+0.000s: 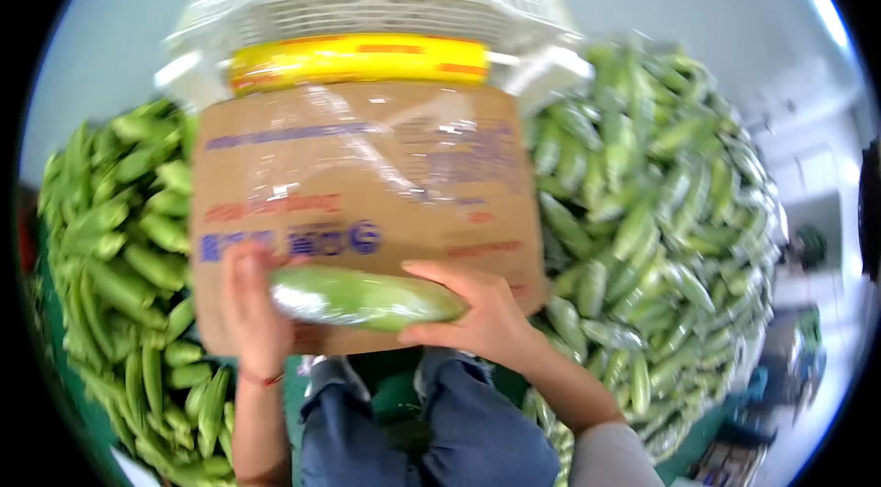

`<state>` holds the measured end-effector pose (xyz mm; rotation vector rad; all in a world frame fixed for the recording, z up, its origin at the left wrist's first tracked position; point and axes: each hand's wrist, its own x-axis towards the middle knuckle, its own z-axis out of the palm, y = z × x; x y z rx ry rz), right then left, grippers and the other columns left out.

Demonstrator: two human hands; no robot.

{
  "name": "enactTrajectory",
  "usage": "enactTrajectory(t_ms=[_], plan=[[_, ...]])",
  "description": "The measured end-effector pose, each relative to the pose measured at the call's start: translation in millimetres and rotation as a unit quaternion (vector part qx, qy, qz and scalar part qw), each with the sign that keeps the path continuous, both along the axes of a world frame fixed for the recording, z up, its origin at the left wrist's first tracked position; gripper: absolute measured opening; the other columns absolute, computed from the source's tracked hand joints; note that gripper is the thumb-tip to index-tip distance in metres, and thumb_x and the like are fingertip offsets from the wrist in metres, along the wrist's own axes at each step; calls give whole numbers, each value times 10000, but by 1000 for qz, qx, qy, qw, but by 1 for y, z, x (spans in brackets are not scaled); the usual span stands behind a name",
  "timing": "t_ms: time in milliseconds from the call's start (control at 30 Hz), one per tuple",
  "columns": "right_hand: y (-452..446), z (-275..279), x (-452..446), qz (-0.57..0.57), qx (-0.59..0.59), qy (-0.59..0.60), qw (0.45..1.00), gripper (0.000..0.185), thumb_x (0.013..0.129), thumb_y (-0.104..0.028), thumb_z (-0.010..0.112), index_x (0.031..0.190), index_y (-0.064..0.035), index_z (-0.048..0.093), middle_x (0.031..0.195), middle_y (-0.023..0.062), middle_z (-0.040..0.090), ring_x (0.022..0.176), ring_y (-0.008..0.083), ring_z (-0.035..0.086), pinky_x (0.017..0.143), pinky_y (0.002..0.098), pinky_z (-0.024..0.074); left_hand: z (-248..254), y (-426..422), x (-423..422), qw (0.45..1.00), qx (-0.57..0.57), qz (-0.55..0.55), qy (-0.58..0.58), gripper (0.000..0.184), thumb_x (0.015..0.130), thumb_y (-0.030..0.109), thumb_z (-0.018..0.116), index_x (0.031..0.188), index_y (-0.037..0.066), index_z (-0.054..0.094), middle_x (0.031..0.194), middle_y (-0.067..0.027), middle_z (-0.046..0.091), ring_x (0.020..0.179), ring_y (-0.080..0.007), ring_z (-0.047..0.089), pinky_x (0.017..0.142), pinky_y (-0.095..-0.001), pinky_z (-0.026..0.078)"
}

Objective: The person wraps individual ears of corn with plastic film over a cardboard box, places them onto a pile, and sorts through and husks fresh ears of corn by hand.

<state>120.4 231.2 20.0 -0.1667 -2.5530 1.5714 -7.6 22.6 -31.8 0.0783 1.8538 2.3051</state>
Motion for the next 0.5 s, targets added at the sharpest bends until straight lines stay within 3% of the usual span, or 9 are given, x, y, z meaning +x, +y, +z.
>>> enactTrajectory(t_ms=[33, 100, 133, 167, 233, 300, 333, 467, 500], plan=[[7, 9, 1, -13, 108, 81, 991, 534, 784, -124, 772, 1267, -31, 562, 1035, 102, 674, 754, 160, 657, 662, 280, 519, -8, -14, 2, 986, -125, -33, 101, 314, 1055, 272, 364, 925, 32, 520, 831, -57, 568, 775, -180, 624, 704, -310, 519], [13, 18, 1, -38, 100, 217, 970, 340, 843, -73, 700, 1172, -28, 630, 1034, 121, 673, 781, 183, 659, 683, 306, 530, 1, -16, 24, 992, -90, -71, -56, 446, 1058, 354, 333, 846, 21, 541, 785, -61, 571, 746, -137, 594, 680, -288, 482], [8, 13, -7, -27, -5, 258, 966, 329, 858, -55, 670, 1181, -30, 610, 980, 113, 670, 759, 188, 653, 667, 312, 529, -19, -17, 34, 980, 35, -49, -190, 502, 1043, 428, 331, 863, 22, 564, 779, -88, 608, 663, -156, 609, 571, -286, 497], [1, 4, -20, -10, -114, 299, 947, 320, 873, -37, 640, 1190, -32, 591, 925, 105, 667, 737, 193, 647, 652, 319, 528, -8, -22, 43, 934, 35, -199, -296, 575, 1009, 524, 342, 866, 18, 577, 709, -104, 624, 547, -186, 607, 438, -292, 492], [0, 7, -19, 33, -335, 288, 897, 287, 899, -20, 595, 1183, -31, 553, 805, 81, 630, 680, 189, 626, 620, 320, 521, -10, -32, 64, 873, -32, -285, -396, 665, 976, 591, 339, 990, -23, 591, 602, -104, 609, 472, -214, 602, 399, -296, 489], [-9, 26, -8, 77, -540, 182, 818, 238, 919, -20, 563, 1151, -27, 513, 676, 48, 562, 610, 169, 596, 587, 309, 510, 1, -33, 67, 885, -139, -400, -195, 630, 980, 514, 415, 1113, -81, 575, 788, -125, 669, 600, -235, 655, 493, -295, 520], [-7, 32, -7, 17, -535, 170, 827, 297, 911, 12, 543, 1177, -48, 427, 611, 27, 493, 530, 153, 536, 584, 330, 502, 3, -35, 69, 907, -137, -390, -84, 512, 959, 384, 457, 1202, -64, 509, 931, -154, 645, 713, -258, 658, 581, -327, 536], [7, 21, -16, -129, -607, 328, 712, 505, 897, -187, 646, 1314, -73, 386, 890, 72, 568, 791, 210, 609, 768, 407, 511, 27, -14, 54, 863, -183, -388, 267, 578, 843, 181, 664, 1350, 3, 450, 1205, -203, 586, 977, -313, 639, 791, -393, 534], [-10, 8, -11, -174, -568, 287, 751, 521, 894, -181, 645, 1321, -57, 374, 939, 90, 584, 858, 216, 610, 812, 396, 504, 38, 9, 38, 826, -212, -399, 337, 611, 806, 209, 724, 1336, 20, 487, 1199, -199, 581, 995, -317, 627, 809, -393, 517]])
